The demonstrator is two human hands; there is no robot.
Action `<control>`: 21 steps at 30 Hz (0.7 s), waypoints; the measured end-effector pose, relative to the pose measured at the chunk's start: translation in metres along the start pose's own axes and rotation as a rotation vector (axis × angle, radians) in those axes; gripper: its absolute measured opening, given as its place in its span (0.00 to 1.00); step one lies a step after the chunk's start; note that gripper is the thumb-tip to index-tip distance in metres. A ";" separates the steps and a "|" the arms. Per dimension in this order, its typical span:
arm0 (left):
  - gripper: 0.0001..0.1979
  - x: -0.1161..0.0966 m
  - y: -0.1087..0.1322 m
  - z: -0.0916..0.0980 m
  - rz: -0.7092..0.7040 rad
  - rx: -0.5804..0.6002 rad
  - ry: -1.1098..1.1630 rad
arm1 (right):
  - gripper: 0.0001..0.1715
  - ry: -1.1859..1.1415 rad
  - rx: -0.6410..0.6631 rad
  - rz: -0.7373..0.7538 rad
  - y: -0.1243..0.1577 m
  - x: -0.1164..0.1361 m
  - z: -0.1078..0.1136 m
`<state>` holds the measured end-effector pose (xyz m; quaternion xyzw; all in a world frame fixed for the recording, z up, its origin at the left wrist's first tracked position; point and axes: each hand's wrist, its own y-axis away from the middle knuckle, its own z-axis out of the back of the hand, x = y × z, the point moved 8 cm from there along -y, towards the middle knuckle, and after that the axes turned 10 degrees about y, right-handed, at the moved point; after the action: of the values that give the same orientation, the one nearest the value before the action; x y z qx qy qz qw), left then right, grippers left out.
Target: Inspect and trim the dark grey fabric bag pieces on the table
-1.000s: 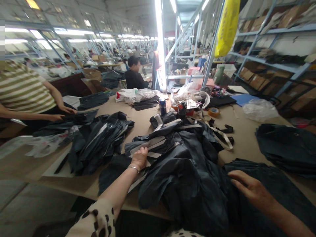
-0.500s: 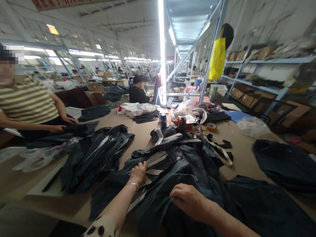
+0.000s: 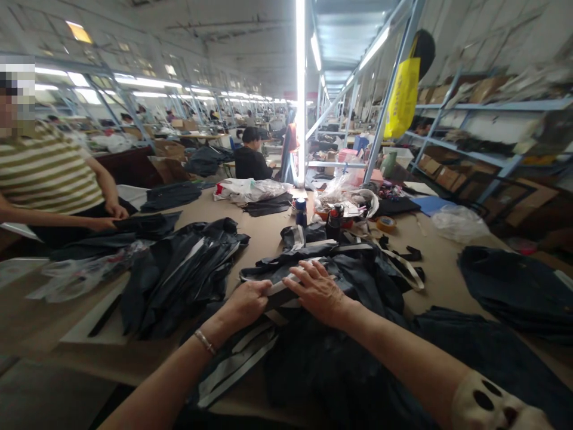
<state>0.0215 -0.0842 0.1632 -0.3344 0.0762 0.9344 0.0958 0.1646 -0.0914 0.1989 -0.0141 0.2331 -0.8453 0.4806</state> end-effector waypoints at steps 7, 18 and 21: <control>0.17 -0.033 0.051 0.041 -0.243 -0.362 0.100 | 0.17 -0.034 0.187 0.076 -0.010 0.014 -0.019; 0.28 -0.007 0.068 -0.064 0.258 -0.408 1.483 | 0.07 -0.222 0.307 -0.381 0.007 0.027 -0.024; 0.24 -0.010 0.065 -0.067 0.293 -0.431 1.583 | 0.03 -0.384 0.301 -0.433 0.019 0.048 -0.034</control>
<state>0.0557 -0.1622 0.1234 -0.8902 -0.0168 0.4203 -0.1749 0.1460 -0.1256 0.1507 -0.1512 0.0023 -0.9348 0.3213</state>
